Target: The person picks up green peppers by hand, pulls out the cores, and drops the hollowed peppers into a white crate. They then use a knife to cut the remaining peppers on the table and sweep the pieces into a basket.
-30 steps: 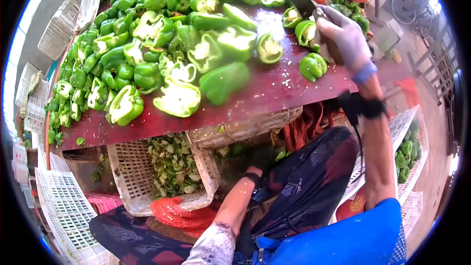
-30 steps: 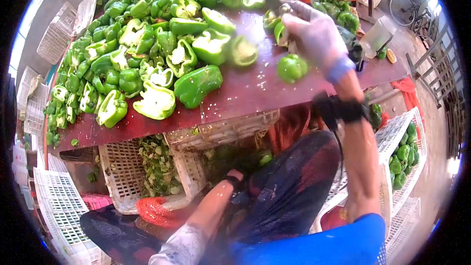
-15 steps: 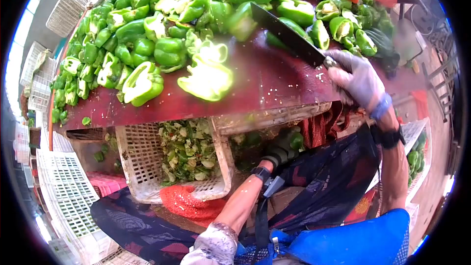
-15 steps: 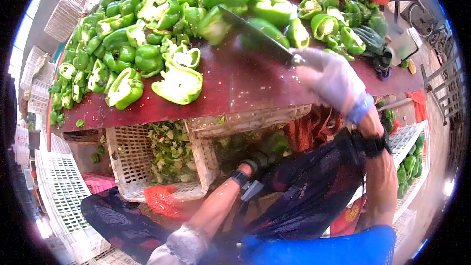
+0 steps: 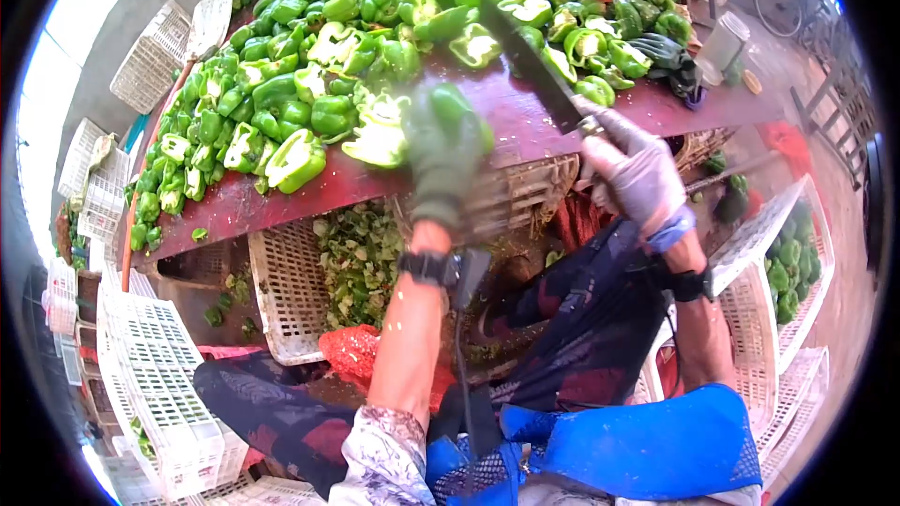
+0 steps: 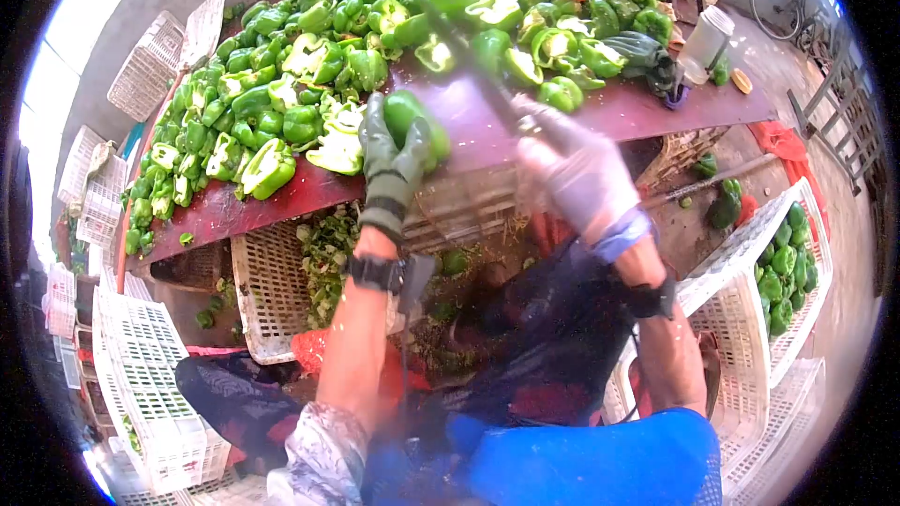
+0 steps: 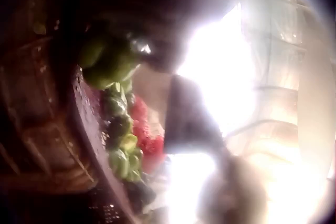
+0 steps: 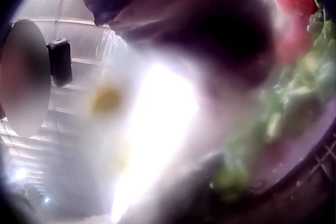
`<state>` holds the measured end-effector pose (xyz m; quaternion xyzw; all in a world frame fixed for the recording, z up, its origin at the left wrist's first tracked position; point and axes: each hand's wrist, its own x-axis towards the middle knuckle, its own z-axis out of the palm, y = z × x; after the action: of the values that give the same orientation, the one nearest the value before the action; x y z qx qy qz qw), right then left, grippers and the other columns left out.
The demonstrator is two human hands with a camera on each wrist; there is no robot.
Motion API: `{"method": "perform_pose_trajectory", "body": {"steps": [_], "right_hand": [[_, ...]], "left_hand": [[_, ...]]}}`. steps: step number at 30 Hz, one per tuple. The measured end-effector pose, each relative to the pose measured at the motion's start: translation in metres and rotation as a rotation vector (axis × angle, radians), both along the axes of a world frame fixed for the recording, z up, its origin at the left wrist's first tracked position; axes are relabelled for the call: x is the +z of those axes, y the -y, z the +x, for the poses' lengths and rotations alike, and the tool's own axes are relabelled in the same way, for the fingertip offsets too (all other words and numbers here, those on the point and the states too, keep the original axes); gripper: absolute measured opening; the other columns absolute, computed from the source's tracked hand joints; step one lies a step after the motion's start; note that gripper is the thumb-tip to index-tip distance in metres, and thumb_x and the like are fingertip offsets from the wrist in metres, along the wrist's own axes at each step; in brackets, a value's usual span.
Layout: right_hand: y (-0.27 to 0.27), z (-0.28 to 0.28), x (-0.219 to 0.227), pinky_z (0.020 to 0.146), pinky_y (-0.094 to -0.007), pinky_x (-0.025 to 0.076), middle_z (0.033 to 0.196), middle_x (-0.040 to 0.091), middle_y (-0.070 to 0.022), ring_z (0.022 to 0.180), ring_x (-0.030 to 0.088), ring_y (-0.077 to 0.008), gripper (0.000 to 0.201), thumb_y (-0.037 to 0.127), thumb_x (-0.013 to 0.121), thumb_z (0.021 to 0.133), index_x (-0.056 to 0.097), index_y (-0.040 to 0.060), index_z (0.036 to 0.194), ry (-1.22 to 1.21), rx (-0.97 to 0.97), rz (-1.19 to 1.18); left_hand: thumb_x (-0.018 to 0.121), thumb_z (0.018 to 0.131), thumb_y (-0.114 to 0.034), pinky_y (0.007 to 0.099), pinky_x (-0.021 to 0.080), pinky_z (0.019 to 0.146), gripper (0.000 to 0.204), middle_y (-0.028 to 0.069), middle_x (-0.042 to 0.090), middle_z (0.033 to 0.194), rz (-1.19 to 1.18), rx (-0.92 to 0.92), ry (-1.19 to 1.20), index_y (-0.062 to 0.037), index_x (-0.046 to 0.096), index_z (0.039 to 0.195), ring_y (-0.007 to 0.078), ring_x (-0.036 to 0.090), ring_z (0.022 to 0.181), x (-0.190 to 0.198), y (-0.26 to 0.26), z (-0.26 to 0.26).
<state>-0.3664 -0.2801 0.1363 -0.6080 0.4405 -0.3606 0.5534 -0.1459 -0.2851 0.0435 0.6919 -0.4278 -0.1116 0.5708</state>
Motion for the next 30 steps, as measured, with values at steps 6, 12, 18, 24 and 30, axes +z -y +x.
{"method": "perform_pose_trajectory", "body": {"steps": [6,12,18,24,30], "right_hand": [[-0.013,0.023,-0.023,0.047,-0.0206,0.039,0.073,0.057,0.0059,0.053,0.045,-0.0012,0.044,0.009,0.060,0.093,0.057,0.0135,0.137,-0.049,0.065,-0.153],[0.013,0.024,-0.054,0.057,-0.0210,0.045,0.083,0.063,0.0018,0.062,0.052,-0.0019,0.050,0.005,0.062,0.089,0.056,0.0131,0.137,-0.017,-0.057,-0.506],[0.011,0.009,-0.033,0.084,-0.0213,0.049,0.122,0.066,-0.0082,0.097,0.061,-0.0078,0.059,0.011,0.070,0.083,0.052,0.0085,0.140,-0.093,-0.150,-0.001],[0.028,0.036,-0.053,0.068,-0.0276,0.053,0.095,0.072,-0.0082,0.069,0.063,-0.0122,0.054,0.012,0.067,0.084,0.055,0.0120,0.137,-0.390,-0.124,-0.161],[0.061,0.071,-0.050,0.052,-0.0265,0.047,0.072,0.063,-0.0043,0.054,0.053,-0.0073,0.057,0.019,0.067,0.083,0.054,0.0140,0.139,-0.094,0.097,-0.016]], "left_hand": [[0.054,0.088,-0.013,0.0304,0.050,0.074,0.051,0.0108,0.062,0.103,0.130,-0.145,-0.010,0.0012,0.046,0.136,0.0151,0.058,0.081,-0.008,0.008,0.027],[0.057,0.088,-0.015,0.0332,0.049,0.084,0.040,0.0152,0.063,0.109,-0.041,-0.010,0.084,0.0022,0.055,0.124,0.0229,0.061,0.091,-0.015,0.029,0.027],[0.058,0.089,-0.017,0.0338,0.045,0.096,0.030,0.0149,0.066,0.112,-0.207,-0.018,0.354,-0.0003,0.065,0.114,0.0267,0.062,0.106,-0.002,0.101,0.062],[0.057,0.092,-0.035,0.0398,0.052,0.083,0.040,0.0106,0.066,0.106,0.402,-0.176,-0.044,-0.0052,0.064,0.116,0.0257,0.062,0.097,0.011,0.117,0.083],[0.058,0.092,-0.039,0.0359,0.052,0.047,0.037,0.0113,0.062,0.079,0.296,-0.396,0.058,-0.0042,0.060,0.104,0.0249,0.062,0.056,-0.039,0.041,0.095]]}}
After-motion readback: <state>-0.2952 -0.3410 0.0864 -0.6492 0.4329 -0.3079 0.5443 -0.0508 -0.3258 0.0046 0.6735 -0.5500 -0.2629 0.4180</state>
